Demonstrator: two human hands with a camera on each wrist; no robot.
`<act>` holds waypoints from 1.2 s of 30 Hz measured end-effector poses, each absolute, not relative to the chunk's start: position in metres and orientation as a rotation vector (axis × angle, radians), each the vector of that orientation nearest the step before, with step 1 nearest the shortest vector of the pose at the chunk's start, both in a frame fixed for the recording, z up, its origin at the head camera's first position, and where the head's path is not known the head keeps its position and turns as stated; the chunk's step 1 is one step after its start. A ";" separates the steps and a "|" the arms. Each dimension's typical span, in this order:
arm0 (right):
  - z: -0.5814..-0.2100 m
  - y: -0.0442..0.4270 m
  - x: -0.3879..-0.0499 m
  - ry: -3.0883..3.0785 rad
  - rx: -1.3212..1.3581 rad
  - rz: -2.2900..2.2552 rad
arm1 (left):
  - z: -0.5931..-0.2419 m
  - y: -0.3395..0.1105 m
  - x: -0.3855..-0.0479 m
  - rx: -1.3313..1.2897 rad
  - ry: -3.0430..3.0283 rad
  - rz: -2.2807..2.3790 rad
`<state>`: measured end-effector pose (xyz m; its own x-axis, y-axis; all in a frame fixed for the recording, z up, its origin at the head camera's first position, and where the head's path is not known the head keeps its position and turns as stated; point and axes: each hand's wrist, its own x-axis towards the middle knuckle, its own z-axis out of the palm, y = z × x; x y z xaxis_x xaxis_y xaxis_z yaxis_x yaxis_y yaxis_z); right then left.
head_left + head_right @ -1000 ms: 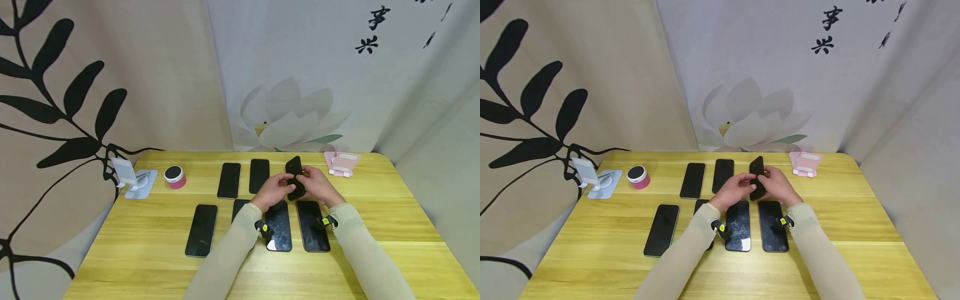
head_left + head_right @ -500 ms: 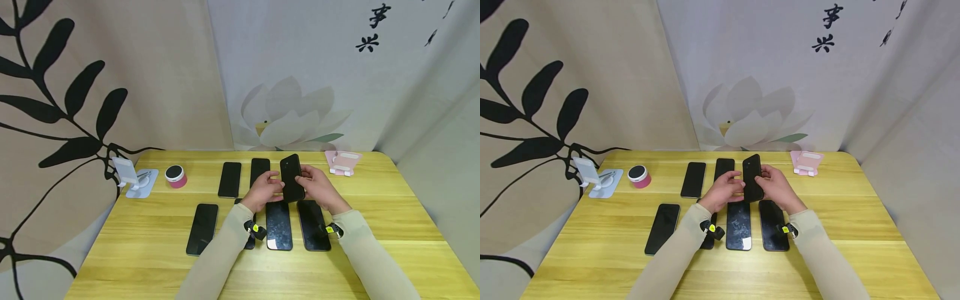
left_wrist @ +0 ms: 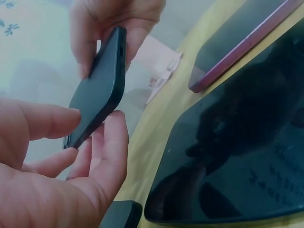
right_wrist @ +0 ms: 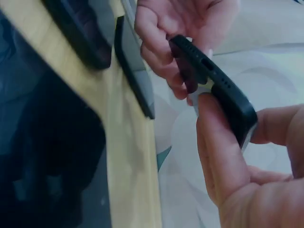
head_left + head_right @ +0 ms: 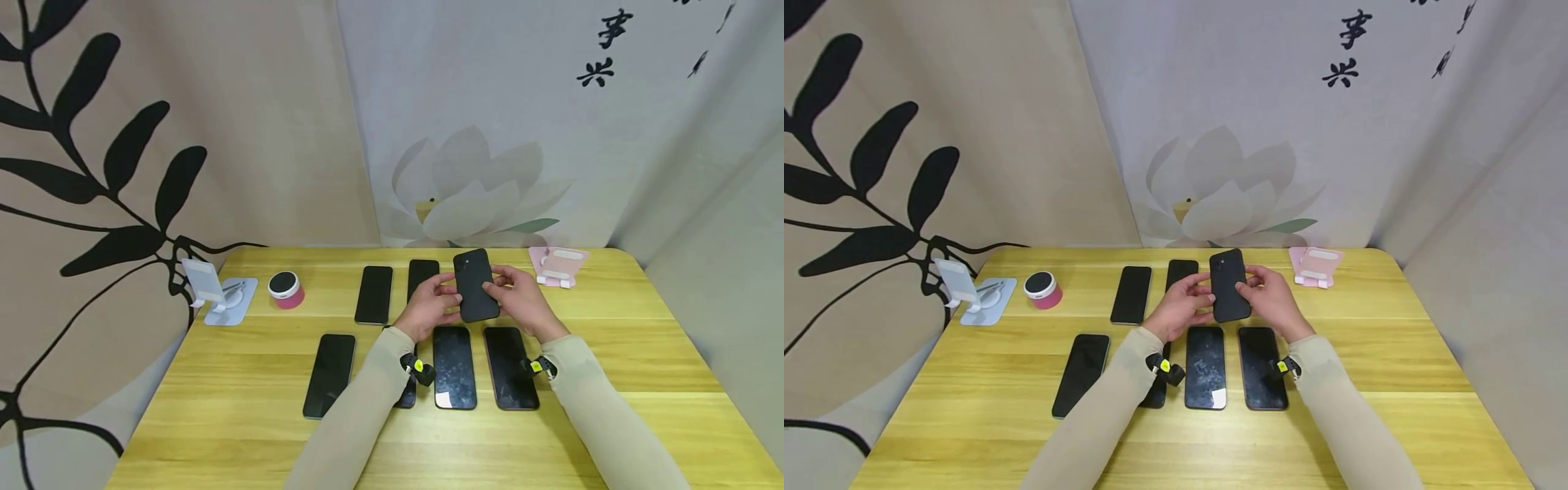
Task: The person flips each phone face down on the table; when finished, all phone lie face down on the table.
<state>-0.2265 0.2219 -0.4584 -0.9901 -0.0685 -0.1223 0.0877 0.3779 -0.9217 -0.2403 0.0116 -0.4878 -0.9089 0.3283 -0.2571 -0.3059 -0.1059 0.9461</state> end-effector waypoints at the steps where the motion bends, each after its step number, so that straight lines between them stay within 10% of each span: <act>1: -0.460 0.223 -0.229 2.500 0.028 -1.669 | -0.489 0.013 -0.242 0.023 1.766 2.064; 36: -0.489 0.239 -0.252 2.473 0.222 -1.485 | -0.491 0.025 -0.240 0.068 2.076 1.796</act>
